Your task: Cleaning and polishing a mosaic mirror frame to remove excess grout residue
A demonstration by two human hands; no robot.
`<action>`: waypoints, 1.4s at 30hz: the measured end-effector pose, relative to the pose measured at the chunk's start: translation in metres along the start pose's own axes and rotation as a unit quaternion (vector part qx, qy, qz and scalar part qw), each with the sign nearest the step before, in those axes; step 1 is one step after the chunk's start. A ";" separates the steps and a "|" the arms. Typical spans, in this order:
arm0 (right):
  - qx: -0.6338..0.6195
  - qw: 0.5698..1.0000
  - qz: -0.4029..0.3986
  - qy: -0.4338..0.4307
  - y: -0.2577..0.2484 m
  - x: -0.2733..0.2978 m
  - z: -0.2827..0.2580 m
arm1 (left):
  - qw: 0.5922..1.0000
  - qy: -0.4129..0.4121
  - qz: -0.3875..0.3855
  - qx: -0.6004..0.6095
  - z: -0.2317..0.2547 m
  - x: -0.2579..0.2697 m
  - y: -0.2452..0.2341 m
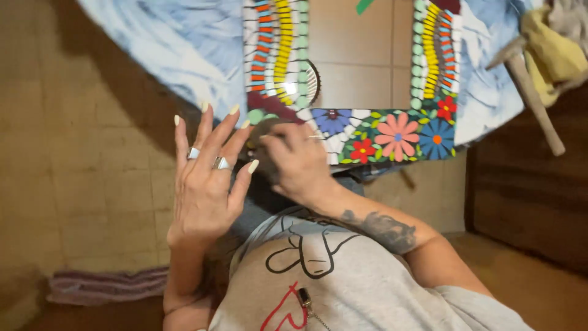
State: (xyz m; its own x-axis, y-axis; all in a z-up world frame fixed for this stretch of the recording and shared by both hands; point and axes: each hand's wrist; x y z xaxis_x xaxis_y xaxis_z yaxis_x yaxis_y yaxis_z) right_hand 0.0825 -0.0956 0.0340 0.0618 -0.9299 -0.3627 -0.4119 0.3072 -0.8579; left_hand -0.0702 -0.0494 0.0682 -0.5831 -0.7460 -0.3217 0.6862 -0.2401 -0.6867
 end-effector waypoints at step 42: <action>0.122 0.969 0.104 0.187 -0.118 0.075 0.230 | 0.964 0.097 -0.244 -0.046 0.099 -0.111 0.113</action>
State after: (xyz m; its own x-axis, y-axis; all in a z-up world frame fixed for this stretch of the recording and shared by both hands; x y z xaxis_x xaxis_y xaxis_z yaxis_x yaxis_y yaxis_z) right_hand 0.3446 -0.1555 0.0243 -0.3521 -0.8366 -0.4197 -0.1497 0.4930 -0.8571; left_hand 0.1154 -0.0551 0.0912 -0.9032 -0.4257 -0.0549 0.2725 -0.4700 -0.8395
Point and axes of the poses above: each hand's wrist, its own x-axis away from the middle knuckle, its own y-axis out of the palm, z = x × y, and after that the axes turned 2 degrees about z, right-handed
